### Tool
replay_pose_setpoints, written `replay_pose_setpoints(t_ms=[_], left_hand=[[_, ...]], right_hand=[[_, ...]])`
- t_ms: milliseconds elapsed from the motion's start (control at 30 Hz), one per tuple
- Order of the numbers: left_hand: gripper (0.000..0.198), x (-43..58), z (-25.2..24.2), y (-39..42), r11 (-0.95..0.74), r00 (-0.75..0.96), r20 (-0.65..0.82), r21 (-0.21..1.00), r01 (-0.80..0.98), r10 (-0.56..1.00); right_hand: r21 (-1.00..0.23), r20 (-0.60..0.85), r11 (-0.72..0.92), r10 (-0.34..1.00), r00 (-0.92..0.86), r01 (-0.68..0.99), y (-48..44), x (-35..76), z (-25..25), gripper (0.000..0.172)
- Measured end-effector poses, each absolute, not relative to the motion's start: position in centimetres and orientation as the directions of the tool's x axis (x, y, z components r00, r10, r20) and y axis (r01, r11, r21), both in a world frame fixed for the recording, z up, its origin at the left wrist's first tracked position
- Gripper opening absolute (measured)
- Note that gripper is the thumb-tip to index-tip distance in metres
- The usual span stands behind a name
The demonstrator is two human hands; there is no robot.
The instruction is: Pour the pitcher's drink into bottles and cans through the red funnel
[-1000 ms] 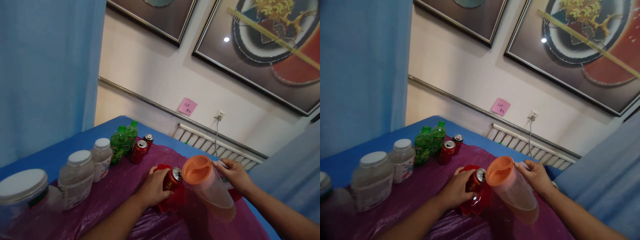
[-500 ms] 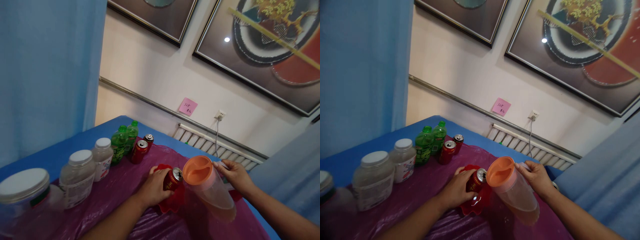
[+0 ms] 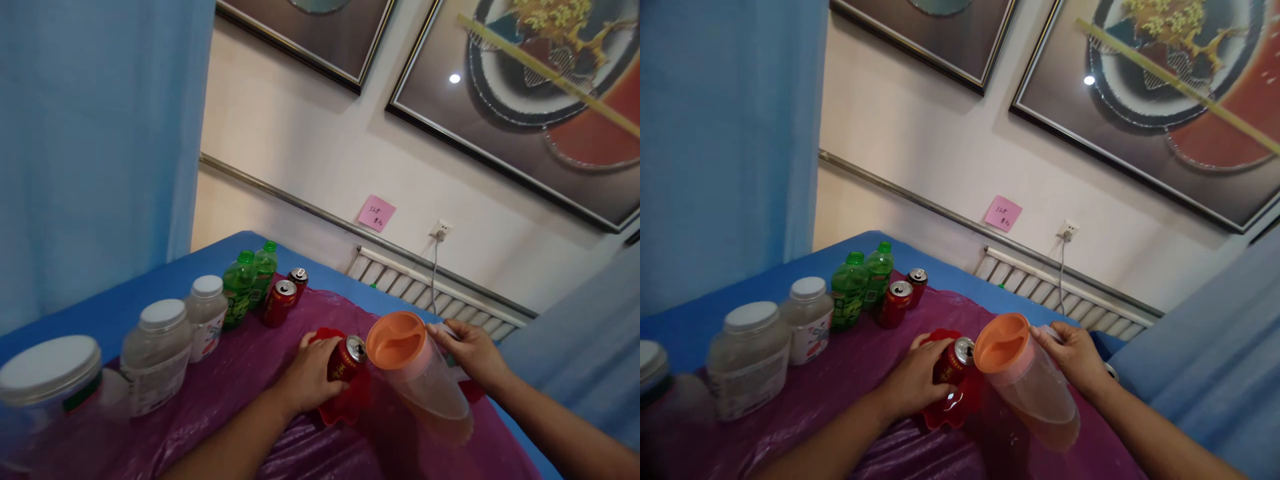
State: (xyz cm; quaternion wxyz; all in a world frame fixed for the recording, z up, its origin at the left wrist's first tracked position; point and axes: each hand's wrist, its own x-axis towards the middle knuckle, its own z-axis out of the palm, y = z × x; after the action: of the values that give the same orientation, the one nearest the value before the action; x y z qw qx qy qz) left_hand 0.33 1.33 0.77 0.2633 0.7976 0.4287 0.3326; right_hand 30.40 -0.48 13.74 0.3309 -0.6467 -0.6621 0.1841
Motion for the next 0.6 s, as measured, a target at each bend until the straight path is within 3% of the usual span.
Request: replay_pose_setpoints(t_ms=[600], left_hand=[[0.064,0.49,0.65,1.34,-0.495,0.410,0.308,0.704,0.510,0.859]], right_hand=[[-0.641,0.220,0.119,0.975,0.032,0.758,-0.59,30.90,13.57,0.056]])
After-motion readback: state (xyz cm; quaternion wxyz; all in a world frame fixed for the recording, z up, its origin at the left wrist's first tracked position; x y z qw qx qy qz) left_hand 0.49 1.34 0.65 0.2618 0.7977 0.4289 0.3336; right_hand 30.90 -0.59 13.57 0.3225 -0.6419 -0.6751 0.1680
